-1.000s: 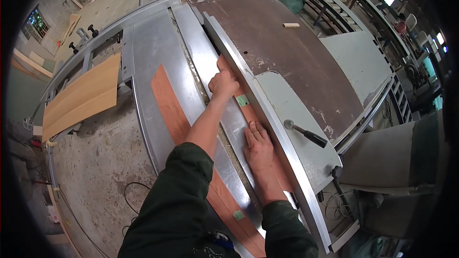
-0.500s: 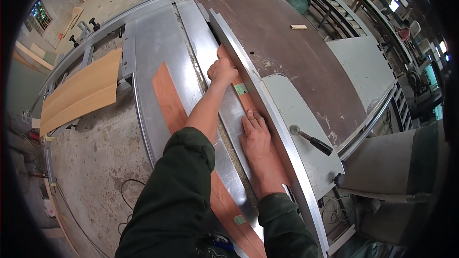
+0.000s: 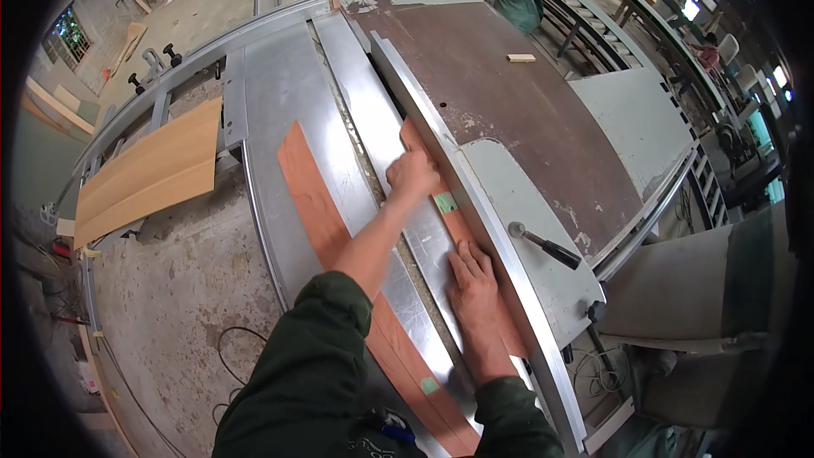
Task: Operating a sliding table saw to trim and cut wooden strips and panels.
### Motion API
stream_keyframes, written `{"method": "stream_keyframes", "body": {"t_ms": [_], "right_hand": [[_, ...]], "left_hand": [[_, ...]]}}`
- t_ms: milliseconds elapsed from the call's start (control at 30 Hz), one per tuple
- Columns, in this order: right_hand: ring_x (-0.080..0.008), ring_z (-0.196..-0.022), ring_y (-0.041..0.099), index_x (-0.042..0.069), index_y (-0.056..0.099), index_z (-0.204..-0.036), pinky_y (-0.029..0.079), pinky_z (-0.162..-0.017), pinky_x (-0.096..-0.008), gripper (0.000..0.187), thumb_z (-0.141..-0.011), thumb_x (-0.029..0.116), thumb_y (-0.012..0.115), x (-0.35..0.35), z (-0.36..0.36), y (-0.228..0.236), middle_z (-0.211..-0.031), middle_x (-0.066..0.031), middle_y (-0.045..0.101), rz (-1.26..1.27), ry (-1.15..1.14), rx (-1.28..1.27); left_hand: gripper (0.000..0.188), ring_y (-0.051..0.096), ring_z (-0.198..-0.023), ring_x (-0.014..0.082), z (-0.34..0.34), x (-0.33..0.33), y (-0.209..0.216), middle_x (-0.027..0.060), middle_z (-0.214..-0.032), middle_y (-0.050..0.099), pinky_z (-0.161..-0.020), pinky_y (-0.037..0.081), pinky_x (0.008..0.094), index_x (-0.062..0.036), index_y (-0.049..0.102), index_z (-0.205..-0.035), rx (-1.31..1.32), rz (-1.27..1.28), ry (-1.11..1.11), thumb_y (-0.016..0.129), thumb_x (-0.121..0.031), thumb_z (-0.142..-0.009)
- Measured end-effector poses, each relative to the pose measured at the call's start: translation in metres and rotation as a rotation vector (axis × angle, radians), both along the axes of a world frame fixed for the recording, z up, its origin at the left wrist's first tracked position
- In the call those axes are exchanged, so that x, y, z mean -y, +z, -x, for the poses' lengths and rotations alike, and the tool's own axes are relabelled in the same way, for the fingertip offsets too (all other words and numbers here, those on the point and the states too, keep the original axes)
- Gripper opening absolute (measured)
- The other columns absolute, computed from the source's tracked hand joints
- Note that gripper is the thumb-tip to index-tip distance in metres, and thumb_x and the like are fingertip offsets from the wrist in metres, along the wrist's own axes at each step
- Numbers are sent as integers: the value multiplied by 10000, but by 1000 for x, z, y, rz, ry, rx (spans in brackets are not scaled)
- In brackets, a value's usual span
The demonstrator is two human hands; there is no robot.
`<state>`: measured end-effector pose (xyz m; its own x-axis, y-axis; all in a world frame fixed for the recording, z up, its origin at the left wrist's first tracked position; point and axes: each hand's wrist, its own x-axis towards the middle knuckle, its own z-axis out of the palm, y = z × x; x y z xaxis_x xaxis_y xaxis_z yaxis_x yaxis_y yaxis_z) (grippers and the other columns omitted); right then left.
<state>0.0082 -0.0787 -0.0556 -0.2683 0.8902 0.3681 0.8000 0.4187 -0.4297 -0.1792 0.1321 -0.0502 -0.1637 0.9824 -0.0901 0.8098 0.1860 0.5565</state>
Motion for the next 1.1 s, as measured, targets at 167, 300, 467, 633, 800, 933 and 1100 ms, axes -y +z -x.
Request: {"method": "stream_keyframes", "body": {"t_ms": [167,300,467,633,800,933,1100], "right_hand": [[-411,-1371,607,21,739,-1285,517,-1151,-470,594,-700,-73,698,81,-50,4,-1491,-186,660,57,-21,-63],[-443,-1310,632,42,738,-1288,539,-1104,-505,484,-821,-65,676,143,-72,13,-1456,-173,680,-38,-124,-6],[-424,-1120,626,29,565,-1503,483,-1014,-545,639,-878,25,702,218,-77,16,-1293,-214,683,57,-468,38],[-385,-968,591,19,574,-1485,513,-881,-501,698,-802,-83,677,263,-64,52,-1066,-167,631,-89,-523,152],[-400,-1020,601,64,705,-1244,524,-875,-510,515,-775,-128,613,313,-37,119,-1198,-187,622,-72,-692,120],[-349,-1126,643,64,643,-1232,450,-974,-488,524,-740,-113,607,358,-25,160,-1214,-156,673,-34,-694,129],[-305,-1051,649,70,626,-1285,429,-958,-447,547,-751,-47,644,399,-1,196,-1125,-130,680,77,-623,25]], "left_hand": [[668,768,-917,461,-48,81,-2,283,-941,773,-832,597,566,147,518,-1430,68,-36,-48,717,-231,-916],[634,774,-900,450,-82,149,1,280,-911,773,-820,602,554,138,542,-1380,66,-16,-94,706,-301,-954],[857,773,-888,460,-103,224,13,281,-880,770,-861,609,527,81,468,-1440,142,116,-201,753,-529,-910],[631,738,-828,244,-95,277,8,174,-1022,745,-694,583,368,-8,484,-1363,786,141,3,803,-333,-926],[439,648,-673,83,-64,330,62,20,-1003,720,-509,511,230,-11,711,-1302,1594,502,-5,842,-119,-898],[526,636,-716,64,-30,358,90,16,-994,712,-527,519,224,11,677,-1385,1575,536,-249,848,-108,-901],[513,653,-729,83,12,394,126,34,-988,720,-519,523,233,35,683,-1364,1707,484,-398,859,-68,-893]]}}
